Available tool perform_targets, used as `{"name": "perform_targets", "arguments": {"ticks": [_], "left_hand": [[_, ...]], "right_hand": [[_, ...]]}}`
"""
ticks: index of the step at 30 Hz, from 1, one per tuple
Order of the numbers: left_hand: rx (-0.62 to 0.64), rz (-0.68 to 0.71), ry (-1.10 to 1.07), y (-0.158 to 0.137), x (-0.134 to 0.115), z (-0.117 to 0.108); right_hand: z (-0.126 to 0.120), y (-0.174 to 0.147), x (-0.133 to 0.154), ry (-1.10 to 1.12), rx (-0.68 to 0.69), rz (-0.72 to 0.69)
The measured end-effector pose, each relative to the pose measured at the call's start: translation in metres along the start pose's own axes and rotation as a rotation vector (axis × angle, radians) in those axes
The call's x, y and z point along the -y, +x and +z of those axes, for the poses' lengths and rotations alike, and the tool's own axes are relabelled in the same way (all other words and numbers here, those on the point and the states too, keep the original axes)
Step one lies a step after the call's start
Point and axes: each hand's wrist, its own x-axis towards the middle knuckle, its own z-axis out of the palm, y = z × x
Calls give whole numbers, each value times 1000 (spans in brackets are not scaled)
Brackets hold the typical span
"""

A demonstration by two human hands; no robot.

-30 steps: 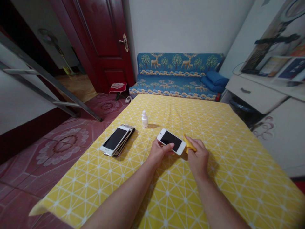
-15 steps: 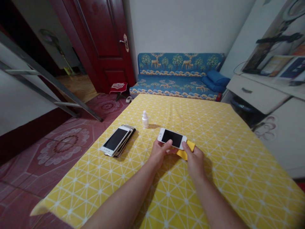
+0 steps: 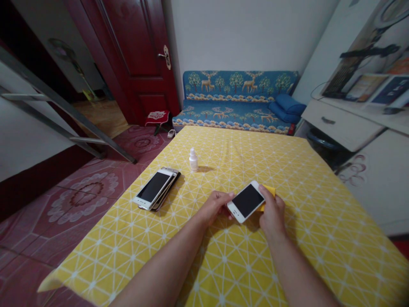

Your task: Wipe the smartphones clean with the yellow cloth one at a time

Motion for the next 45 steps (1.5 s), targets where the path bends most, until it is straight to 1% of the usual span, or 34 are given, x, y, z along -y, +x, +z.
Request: {"name": "perform_targets", "arguments": {"ticks": [3,6,8,11,13,15,17,21,22,24,26,29,31,33,37,39,41,45], "left_hand": [[129,-49,42,-5,-5,-2],[211,-85,27,-8,-9,-2],[227,-97,-1,-9,-9,-1],[214,-99,-60,-8,-7,0],[219,-100,-105,-7,-5,0],[222,-108,-147,-6,-4,0],[208,-115,-188,-6,-4,0],[189,-125,-254,-6,-6,-1],[185,-126,-260,-6,-6,-1],[151,-113,-272,-5,-6,-3],[82,-77,-307,-4,-5,-4],[-22,-30,-388,-1,-4,-7],[-41,-28,-416,-1,-4,-9],[0,-49,-402,-1,-4,-9],[161,-135,-302,-5,-4,-7],[186,-148,-279,-6,-5,-6],[152,-127,-294,-5,-5,-7],[22,-66,-397,-1,-5,-12]], "right_hand": [[-1,-2,0,-57,67,18],[0,-6,2,-92,108,31],[0,-9,3,-100,110,57],[0,-9,1,-111,116,100],[-2,-7,-3,-98,111,77],[-3,-3,-7,-94,104,-15],[-5,0,-9,-153,122,-187],[-7,1,-5,-398,264,-624],[-7,0,-3,-442,301,-703],[-8,-4,-1,-488,363,-809],[-8,-11,1,-492,438,-862],[-8,-21,2,-467,592,-903],[-8,-23,2,-453,650,-925],[-9,-20,1,-454,613,-937],[-10,-7,0,-491,382,-912],[-10,-6,0,-500,338,-914],[-9,-11,0,-496,373,-939],[-7,-24,-1,-477,557,-967]]}}
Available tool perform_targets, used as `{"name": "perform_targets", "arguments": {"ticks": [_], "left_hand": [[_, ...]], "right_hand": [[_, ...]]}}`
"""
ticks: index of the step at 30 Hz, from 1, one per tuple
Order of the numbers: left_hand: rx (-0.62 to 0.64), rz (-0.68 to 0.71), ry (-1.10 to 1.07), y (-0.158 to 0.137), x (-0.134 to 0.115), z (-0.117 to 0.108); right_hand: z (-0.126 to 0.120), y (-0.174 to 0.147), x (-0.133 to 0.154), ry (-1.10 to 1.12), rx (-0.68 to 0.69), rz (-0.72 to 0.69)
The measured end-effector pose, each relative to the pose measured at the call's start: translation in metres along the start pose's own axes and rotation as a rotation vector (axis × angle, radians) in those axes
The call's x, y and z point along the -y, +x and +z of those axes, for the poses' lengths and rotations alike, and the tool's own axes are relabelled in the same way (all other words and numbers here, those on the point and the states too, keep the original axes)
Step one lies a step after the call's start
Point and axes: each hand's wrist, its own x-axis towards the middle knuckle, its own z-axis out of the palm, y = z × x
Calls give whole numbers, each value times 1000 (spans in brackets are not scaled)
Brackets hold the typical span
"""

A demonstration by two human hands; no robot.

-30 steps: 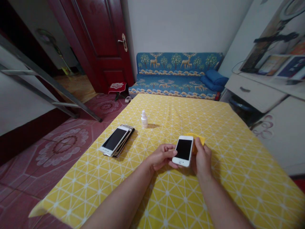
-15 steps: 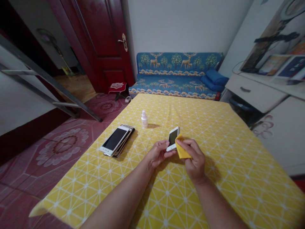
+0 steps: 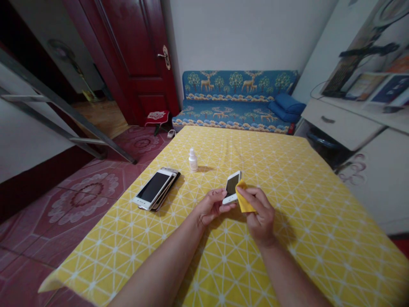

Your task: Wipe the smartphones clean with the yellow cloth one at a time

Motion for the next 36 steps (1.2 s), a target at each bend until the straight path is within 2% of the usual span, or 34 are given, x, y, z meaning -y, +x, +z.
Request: {"name": "perform_targets", "arguments": {"ticks": [2,6,8,12,15,17,22,24,29,36], "left_hand": [[-2,-5,-17,1,-1,-2],[77,-88,44,-1,1,-2],[87,-99,53,-1,3,-1],[-31,7,-71,2,2,-2],[-82,39,-111,2,-1,-2],[-31,0,-38,0,-3,0],[181,-124,185,-5,0,4],[209,-133,203,-5,2,3],[202,-117,161,-2,3,0],[276,-180,181,-3,1,-1]], "right_hand": [[1,0,-1,6,13,-5],[-1,4,-9,-85,-121,74],[-1,4,-10,-104,-149,65],[2,0,2,-38,-21,-34],[5,-2,7,-1,39,-47],[4,-1,2,-12,-8,-11],[-4,4,-20,-69,-213,209],[-6,5,-25,-57,-249,261],[-5,4,-23,3,-241,290],[-3,3,-20,27,-167,294]]}}
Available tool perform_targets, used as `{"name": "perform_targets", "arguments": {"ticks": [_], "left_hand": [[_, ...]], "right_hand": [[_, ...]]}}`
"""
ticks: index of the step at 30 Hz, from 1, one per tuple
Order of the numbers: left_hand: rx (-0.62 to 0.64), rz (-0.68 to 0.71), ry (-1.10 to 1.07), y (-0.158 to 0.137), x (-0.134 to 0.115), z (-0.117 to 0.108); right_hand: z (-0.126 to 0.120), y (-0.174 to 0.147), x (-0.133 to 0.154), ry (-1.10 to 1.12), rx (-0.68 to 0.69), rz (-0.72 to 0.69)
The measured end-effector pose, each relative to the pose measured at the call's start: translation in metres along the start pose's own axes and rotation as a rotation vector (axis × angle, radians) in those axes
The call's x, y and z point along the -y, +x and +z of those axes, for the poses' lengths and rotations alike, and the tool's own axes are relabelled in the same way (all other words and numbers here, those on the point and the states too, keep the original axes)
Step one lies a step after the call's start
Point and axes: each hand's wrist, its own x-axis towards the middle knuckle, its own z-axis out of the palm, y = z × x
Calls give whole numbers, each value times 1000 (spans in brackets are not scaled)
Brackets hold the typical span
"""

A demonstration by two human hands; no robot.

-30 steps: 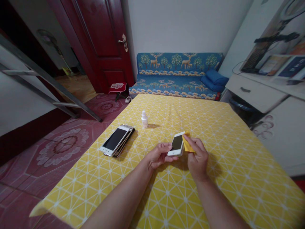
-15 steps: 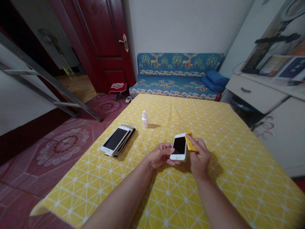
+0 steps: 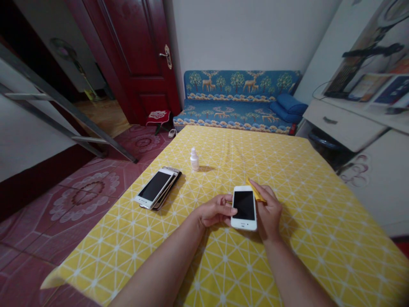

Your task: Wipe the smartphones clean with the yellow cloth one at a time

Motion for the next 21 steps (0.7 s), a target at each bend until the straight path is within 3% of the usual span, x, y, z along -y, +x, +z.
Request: {"name": "perform_targets", "arguments": {"ticks": [5,9,12,17,21], "left_hand": [[2,50,-39,0,-1,0],[-52,67,-72,0,-1,1],[-112,86,-119,0,-1,1],[-220,135,-192,1,-2,0],[-359,185,-284,2,-2,0]], "right_hand": [[0,0,-2,-11,-30,-37],[1,-3,4,26,44,-60],[3,-5,10,62,96,-67],[6,-7,20,79,72,-72],[8,-10,24,-6,50,-195]]}}
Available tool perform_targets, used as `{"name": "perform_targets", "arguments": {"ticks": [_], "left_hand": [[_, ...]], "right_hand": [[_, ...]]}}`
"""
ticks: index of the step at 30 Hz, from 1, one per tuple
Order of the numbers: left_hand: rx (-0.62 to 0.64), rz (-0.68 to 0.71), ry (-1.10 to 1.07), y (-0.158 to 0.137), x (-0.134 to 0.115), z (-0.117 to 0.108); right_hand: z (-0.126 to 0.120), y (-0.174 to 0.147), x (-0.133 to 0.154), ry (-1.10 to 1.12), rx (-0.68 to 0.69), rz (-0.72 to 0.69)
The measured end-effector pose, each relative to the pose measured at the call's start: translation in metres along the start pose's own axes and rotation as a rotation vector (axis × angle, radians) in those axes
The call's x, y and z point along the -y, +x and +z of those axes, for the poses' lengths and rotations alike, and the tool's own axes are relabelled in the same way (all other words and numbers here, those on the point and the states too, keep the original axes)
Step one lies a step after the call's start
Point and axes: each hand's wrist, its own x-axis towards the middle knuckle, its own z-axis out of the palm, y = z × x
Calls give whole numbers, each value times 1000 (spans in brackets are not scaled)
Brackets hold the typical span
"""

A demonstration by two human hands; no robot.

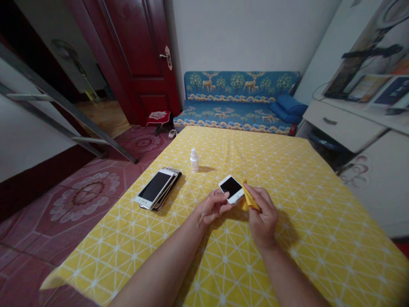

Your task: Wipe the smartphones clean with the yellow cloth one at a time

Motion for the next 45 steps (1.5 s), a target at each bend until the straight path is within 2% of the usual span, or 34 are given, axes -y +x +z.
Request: {"name": "perform_targets", "arguments": {"ticks": [6,10,13,15,17,20,22,28,30,35,38,41,45], "left_hand": [[-120,32,-112,0,1,3],[-123,87,-130,2,3,5],[-118,196,-66,3,4,7],[-134,302,18,2,3,10],[-154,385,133,0,3,12],[-150,414,287,-2,6,16],[-140,409,328,-2,8,17],[-207,464,270,1,7,15],[-202,446,272,1,7,14],[-140,330,305,-1,7,16],[-145,309,233,0,6,16],[-174,310,125,2,4,15],[-200,327,107,2,2,13]], "right_hand": [[1,-1,-2,-161,99,-229],[3,-3,-2,-212,165,-315],[5,-5,-1,-225,253,-379],[5,-4,-5,-240,267,-355],[2,-2,-10,-259,214,-278],[-3,1,-18,-303,100,-179],[-3,1,-18,-319,83,-171],[5,-5,-10,-279,262,-240],[4,-4,-13,-280,224,-188],[-3,1,-24,-219,34,-40],[1,0,-19,-179,19,-21],[10,-4,-9,-178,53,-77],[12,-6,-4,-181,191,-182]]}}
